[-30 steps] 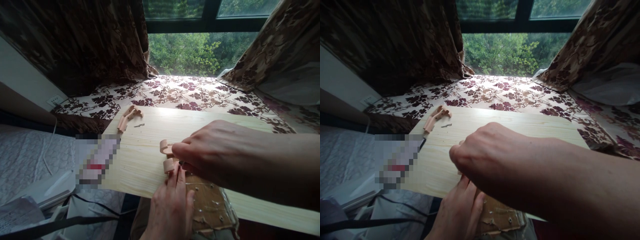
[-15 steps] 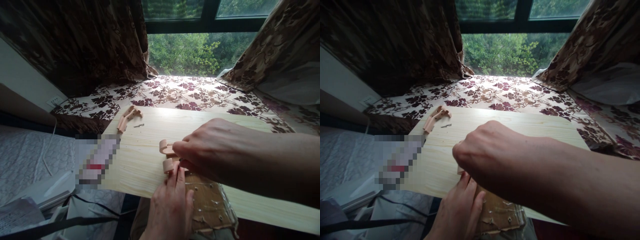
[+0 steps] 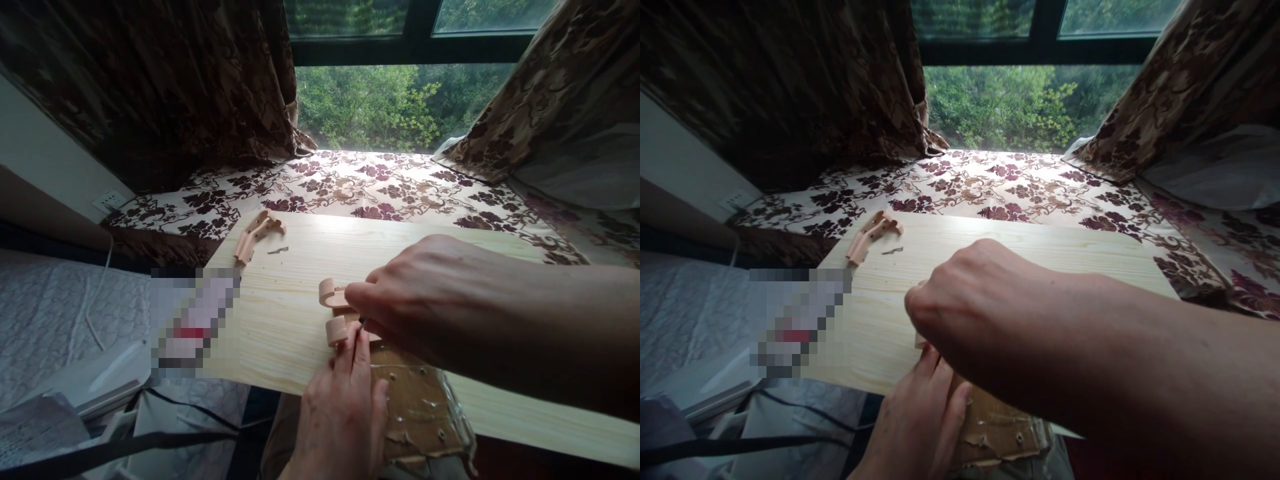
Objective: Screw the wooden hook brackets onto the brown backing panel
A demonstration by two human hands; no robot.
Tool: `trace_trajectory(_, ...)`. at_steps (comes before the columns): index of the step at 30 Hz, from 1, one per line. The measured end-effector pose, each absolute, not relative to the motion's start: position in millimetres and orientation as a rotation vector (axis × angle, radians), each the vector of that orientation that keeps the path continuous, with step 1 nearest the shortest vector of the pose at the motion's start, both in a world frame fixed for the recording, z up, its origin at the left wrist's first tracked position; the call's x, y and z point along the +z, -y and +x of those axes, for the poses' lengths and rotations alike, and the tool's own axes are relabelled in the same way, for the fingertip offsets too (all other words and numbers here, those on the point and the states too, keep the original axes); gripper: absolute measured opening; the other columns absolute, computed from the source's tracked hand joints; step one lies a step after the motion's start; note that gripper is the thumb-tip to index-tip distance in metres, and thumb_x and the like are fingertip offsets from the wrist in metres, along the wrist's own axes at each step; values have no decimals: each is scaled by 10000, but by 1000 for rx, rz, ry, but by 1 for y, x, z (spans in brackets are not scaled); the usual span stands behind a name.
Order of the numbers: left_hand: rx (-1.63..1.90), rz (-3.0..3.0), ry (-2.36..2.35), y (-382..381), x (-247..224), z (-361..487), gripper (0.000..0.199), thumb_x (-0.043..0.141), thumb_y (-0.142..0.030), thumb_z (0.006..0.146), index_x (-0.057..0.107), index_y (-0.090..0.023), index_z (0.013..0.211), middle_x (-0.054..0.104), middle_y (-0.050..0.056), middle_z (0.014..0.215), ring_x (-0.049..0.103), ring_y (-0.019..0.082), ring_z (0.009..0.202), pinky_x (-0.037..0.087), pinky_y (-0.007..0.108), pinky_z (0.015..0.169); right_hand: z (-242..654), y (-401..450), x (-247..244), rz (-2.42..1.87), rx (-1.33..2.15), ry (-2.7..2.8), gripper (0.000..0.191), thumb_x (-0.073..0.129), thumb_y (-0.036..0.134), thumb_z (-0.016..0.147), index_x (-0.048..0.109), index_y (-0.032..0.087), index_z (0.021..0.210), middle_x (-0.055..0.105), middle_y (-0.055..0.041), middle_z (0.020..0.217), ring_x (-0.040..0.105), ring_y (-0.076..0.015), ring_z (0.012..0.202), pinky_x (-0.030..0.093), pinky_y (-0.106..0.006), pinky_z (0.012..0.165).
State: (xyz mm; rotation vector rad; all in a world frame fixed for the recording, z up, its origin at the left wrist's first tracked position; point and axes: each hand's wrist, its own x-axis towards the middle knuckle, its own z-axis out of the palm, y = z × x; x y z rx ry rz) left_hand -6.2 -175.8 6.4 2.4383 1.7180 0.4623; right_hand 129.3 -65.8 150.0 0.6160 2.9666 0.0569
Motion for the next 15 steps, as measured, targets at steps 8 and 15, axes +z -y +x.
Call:
trace_trajectory(8, 464, 2448, -1725, 176, 9, -8, 455, 380, -184, 909, 402, -67, 1347, 519, 222, 1338, 582, 312, 1160, 565, 389, 835, 127, 72, 162, 652, 50, -2915, 210, 608, 157, 823, 593, 290, 984, 620, 24, 730, 509, -147, 557, 218, -306, 455)
trace_trajectory(15, 478, 2453, -1739, 177, 8, -7, 436, 376, -201, 918, 428, -64, 1329, 555, 220, 1294, 595, 312, 1141, 566, 388, 829, 130, 73, 161, 627, 11, -2904, 92, 546, 147, 881, 567, 215, 823, 549, 38, 665, 432, -103, 520, 229, -287, 469)
